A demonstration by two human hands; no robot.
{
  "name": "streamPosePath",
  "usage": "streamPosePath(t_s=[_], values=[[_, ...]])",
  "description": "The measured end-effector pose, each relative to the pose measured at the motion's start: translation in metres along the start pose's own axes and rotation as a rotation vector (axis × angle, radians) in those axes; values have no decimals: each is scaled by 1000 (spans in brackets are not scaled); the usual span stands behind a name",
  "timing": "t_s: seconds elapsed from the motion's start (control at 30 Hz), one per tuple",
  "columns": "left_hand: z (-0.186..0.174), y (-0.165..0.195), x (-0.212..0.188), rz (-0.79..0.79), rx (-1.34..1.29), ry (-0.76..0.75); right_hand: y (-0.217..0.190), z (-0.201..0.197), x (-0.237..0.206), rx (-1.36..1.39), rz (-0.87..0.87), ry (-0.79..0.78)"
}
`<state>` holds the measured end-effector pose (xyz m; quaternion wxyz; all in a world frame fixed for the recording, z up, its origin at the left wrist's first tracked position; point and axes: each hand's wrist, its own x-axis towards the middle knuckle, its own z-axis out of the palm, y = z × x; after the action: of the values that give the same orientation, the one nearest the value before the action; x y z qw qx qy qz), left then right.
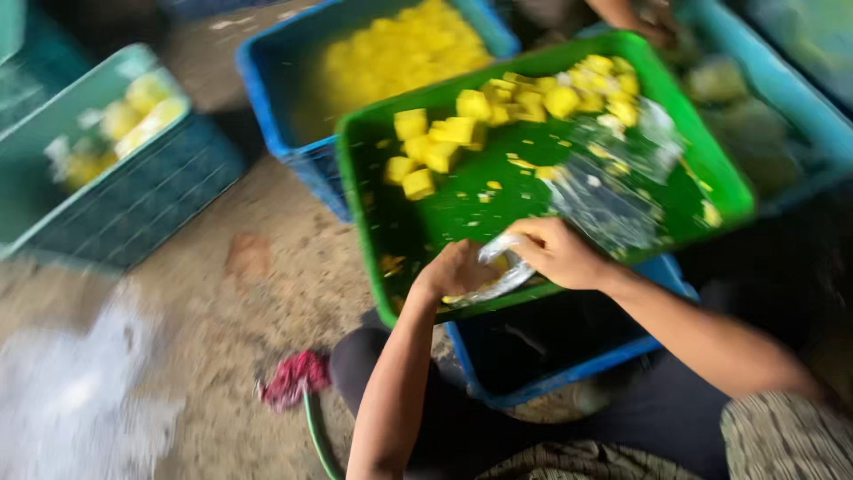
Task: The person sits on the floor in front of a green tray of yellow tofu cubes and packs the cubes into clear plastic bags by hand, one cube at a time, placing filled bags aside and continuing with the remaining cubes on the tray.
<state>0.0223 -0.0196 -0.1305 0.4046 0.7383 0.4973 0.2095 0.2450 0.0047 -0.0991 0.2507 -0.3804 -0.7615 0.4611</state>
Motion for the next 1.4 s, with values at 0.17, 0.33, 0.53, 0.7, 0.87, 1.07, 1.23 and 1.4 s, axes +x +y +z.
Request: streamPosePath(t_s=[0.17,0.33,0.53,0.7,0.87,1.07,1.23,1.4], values=[[36,-18,14,-248,43,-81,-42,-14,-5,-139,118,-178],[50,-32,18,-150,131,19,-14,-97,106,95,1,50],[43,-22,8,-128,152,41,95,-114,178,-1245,-118,889],[32,-24,-5,45,117,-22,97,-109,184,-562,131,698],[28,2,-3,165,221,-14,68,-110,197,-642,-21,543],[18,31,-8,-281,97,-157,64,-89,195,-750,52,287],[33,-5,3,-82,190,-127,61,-94,197,-663,282,205],[42,-16,9,267,207,22,61,-104,201,-799,194,118]])
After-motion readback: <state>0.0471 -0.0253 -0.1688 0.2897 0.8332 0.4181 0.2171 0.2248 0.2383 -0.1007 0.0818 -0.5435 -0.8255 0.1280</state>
